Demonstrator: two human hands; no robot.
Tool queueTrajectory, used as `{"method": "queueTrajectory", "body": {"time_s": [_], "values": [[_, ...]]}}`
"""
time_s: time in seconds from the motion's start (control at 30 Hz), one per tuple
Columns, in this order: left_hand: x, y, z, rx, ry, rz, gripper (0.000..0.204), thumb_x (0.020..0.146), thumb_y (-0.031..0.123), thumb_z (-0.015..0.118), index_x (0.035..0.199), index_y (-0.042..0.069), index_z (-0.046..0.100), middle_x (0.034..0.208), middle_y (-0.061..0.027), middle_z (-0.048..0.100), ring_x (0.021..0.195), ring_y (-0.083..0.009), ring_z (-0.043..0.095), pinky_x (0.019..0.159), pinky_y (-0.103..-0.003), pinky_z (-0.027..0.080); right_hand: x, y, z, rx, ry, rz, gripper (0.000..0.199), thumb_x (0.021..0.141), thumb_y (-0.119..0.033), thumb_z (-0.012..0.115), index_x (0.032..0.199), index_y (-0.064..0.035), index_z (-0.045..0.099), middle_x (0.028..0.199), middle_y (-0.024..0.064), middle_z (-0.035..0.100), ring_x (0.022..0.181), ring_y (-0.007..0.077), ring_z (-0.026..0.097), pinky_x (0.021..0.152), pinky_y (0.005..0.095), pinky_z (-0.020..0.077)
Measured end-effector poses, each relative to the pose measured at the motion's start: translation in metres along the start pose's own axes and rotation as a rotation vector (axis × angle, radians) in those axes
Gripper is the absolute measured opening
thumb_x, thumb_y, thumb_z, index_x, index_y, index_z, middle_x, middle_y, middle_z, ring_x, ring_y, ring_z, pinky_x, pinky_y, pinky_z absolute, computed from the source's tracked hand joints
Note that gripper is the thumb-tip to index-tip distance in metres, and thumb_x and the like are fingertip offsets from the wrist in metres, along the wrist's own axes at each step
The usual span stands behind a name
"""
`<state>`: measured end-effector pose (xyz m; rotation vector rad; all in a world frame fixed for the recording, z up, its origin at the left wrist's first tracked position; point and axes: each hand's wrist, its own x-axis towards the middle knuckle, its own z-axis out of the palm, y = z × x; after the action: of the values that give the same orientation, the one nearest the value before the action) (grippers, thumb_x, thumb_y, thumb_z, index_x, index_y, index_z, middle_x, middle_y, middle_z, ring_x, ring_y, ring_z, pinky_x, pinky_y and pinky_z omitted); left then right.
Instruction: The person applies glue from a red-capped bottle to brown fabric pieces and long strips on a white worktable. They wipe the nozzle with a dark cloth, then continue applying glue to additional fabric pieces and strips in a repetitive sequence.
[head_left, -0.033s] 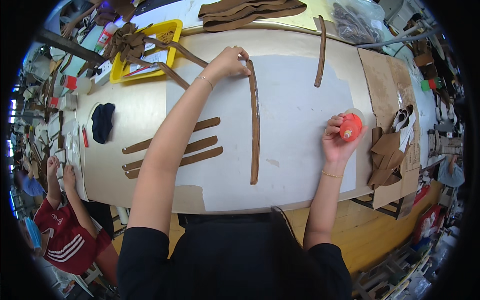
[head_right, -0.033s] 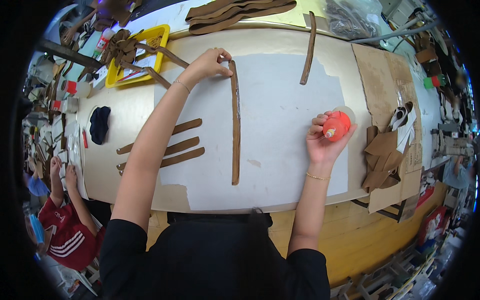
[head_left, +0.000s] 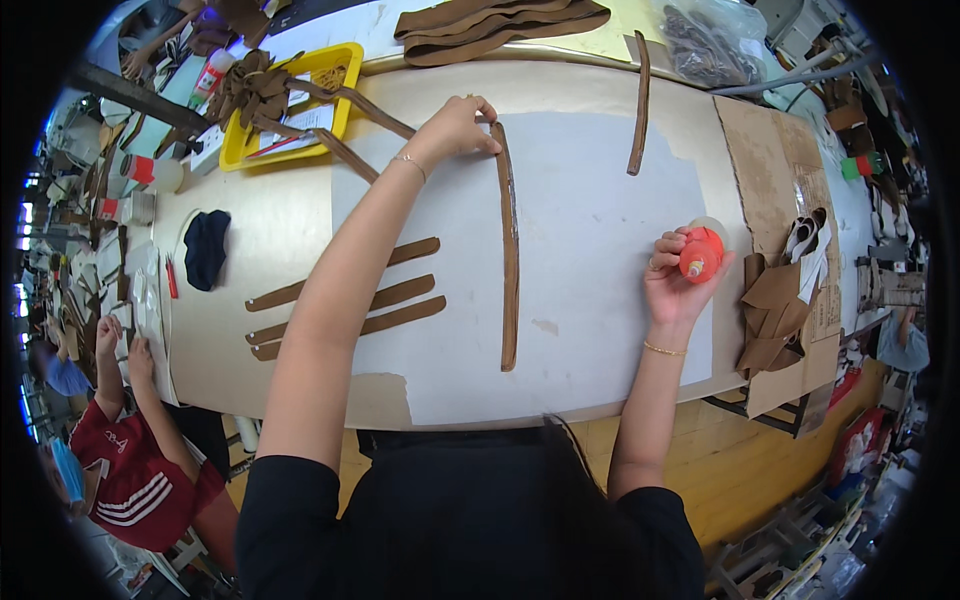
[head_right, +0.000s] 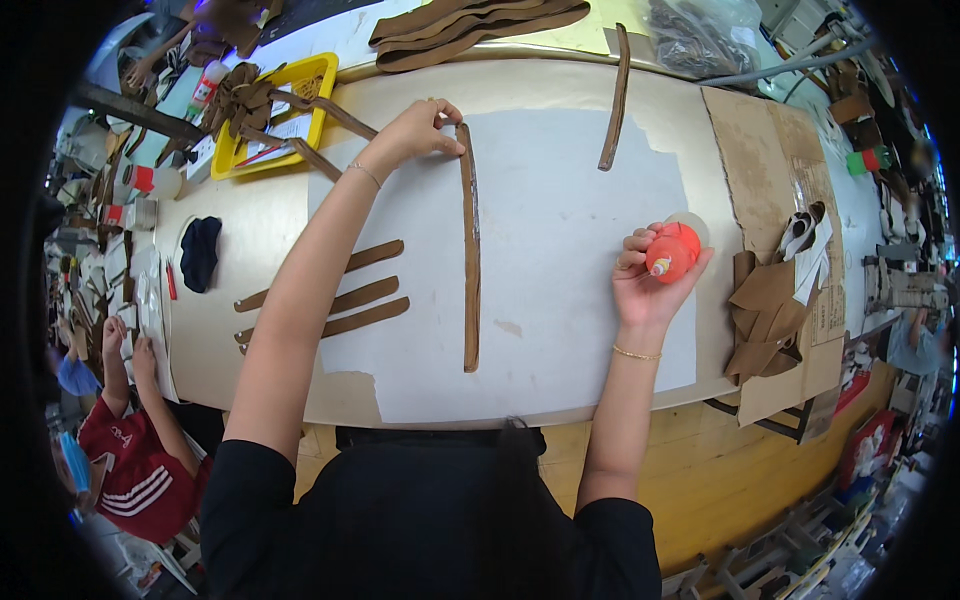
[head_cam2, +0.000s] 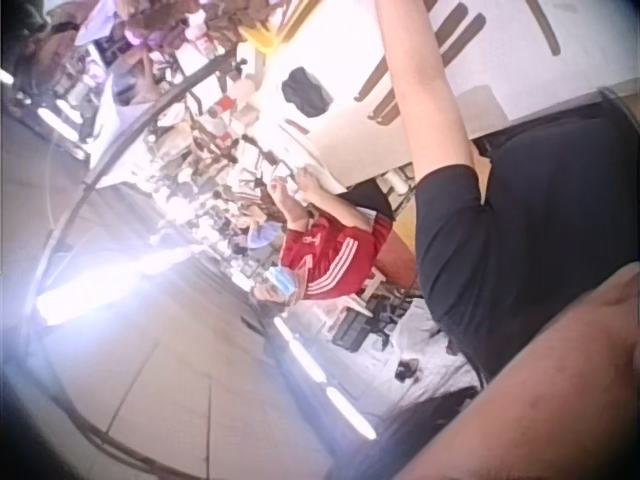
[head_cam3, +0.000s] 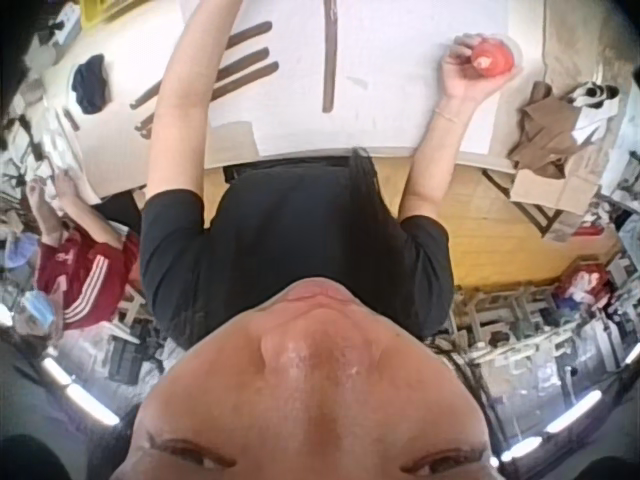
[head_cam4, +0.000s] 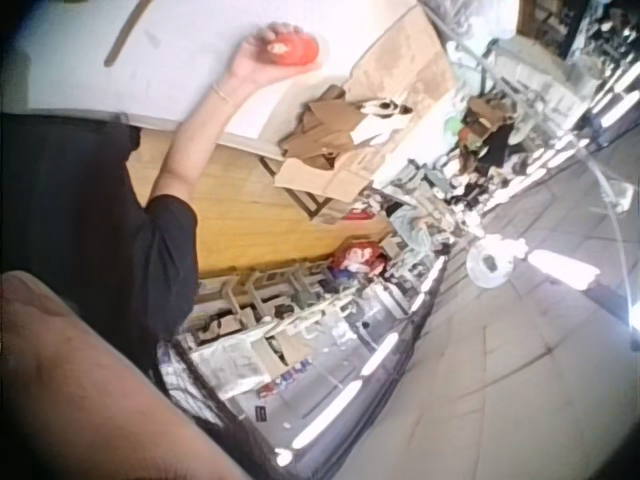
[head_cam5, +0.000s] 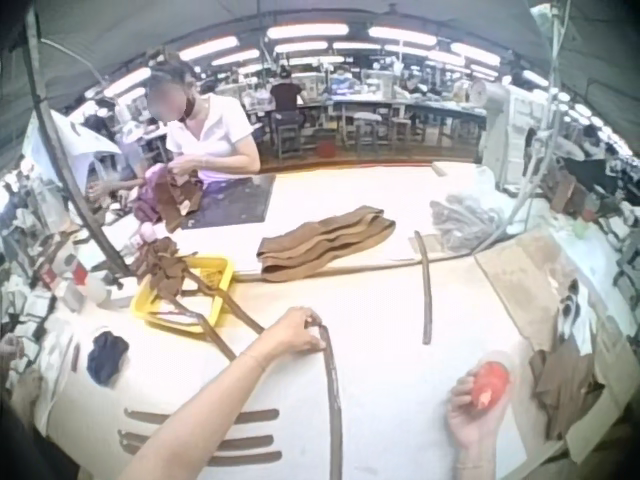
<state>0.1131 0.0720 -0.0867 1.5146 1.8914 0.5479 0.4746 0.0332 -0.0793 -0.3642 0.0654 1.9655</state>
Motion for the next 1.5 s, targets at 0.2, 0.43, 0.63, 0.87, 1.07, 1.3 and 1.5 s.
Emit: {"method": "queueTrajectory", "body": {"time_s": [0.2, 0.43, 0.63, 0.87, 1.07, 1.3, 1.5], "values": [[0.006, 0.004, -0.002, 0.017, 0.029, -0.008, 0.047, 0.056, 0.015, 0.087, 0.096, 0.006, 0.064, 0.088, -0.0085, 0.057, 0.080, -0.0209, 0.054, 0.072, -0.030, 0.047, 0.004, -0.002, 0.001, 0.030, -0.002, 0.000, 0.065, 0.077, -0.061, 0.065, 0.097, 0.0001, 0.055, 0.084, 0.0073, 0.054, 0.075, 0.0168, 0.056, 0.060, 0.0251, 0.0523], [0.012, -0.005, 0.010, -0.070, 0.121, 0.075, 0.042, 0.054, 0.013, 0.085, 0.086, 0.004, 0.059, 0.096, -0.0174, 0.058, 0.089, -0.0303, 0.059, 0.079, -0.036, 0.050, 0.001, 0.000, 0.007, 0.001, 0.082, -0.030, 0.065, 0.078, -0.064, 0.061, 0.096, -0.0024, 0.056, 0.081, 0.0069, 0.055, 0.073, 0.0167, 0.056, 0.056, 0.0245, 0.0494], [-0.005, 0.013, 0.009, -0.386, -0.001, 0.043, 0.036, 0.066, -0.008, 0.067, 0.097, 0.003, 0.050, 0.077, -0.0044, 0.058, 0.072, -0.0126, 0.056, 0.065, -0.025, 0.048, 0.002, 0.004, 0.017, 0.028, 0.132, -0.007, 0.063, 0.078, -0.067, 0.058, 0.092, -0.0056, 0.057, 0.078, 0.0053, 0.055, 0.070, 0.0167, 0.056, 0.054, 0.0251, 0.0482], [0.018, 0.053, -0.002, -0.713, -0.235, 0.025, 0.059, 0.072, -0.010, 0.062, 0.124, 0.006, 0.039, 0.086, -0.0040, 0.055, 0.075, -0.0118, 0.056, 0.068, -0.025, 0.049, 0.002, 0.002, 0.012, 0.006, 0.141, -0.021, 0.064, 0.078, -0.070, 0.055, 0.091, -0.0069, 0.056, 0.077, 0.0048, 0.055, 0.068, 0.0170, 0.055, 0.052, 0.0249, 0.0459], [0.085, 0.083, 0.015, -0.852, -0.348, 0.089, 0.063, 0.076, -0.010, 0.059, 0.131, 0.008, 0.034, 0.091, -0.0066, 0.058, 0.083, -0.0157, 0.061, 0.072, -0.027, 0.050, 0.005, 0.002, 0.011, 0.004, 0.199, -0.018, 0.064, 0.079, -0.071, 0.053, 0.091, -0.0080, 0.056, 0.076, 0.0040, 0.054, 0.066, 0.0170, 0.051, 0.049, 0.0255, 0.0404], [0.165, 0.127, 0.028, -0.881, -0.275, 0.075, 0.066, 0.080, -0.008, 0.058, 0.136, 0.011, 0.028, 0.095, -0.0084, 0.058, 0.090, -0.0214, 0.063, 0.078, -0.035, 0.049, 0.006, 0.001, 0.014, -0.057, 0.231, -0.025, 0.067, 0.081, -0.074, 0.044, 0.092, -0.0092, 0.055, 0.075, 0.0042, 0.054, 0.066, 0.0190, 0.051, 0.049, 0.0281, 0.0403], [0.235, 0.156, 0.033, -0.847, -0.156, 0.125, 0.066, 0.080, -0.009, 0.056, 0.137, 0.004, 0.026, 0.093, -0.0102, 0.058, 0.089, -0.0223, 0.062, 0.079, -0.037, 0.049, 0.009, 0.000, 0.013, -0.044, 0.258, -0.023, 0.068, 0.082, -0.075, 0.040, 0.093, -0.0093, 0.055, 0.077, 0.0062, 0.056, 0.068, 0.0218, 0.053, 0.051, 0.0322, 0.0415]]}}
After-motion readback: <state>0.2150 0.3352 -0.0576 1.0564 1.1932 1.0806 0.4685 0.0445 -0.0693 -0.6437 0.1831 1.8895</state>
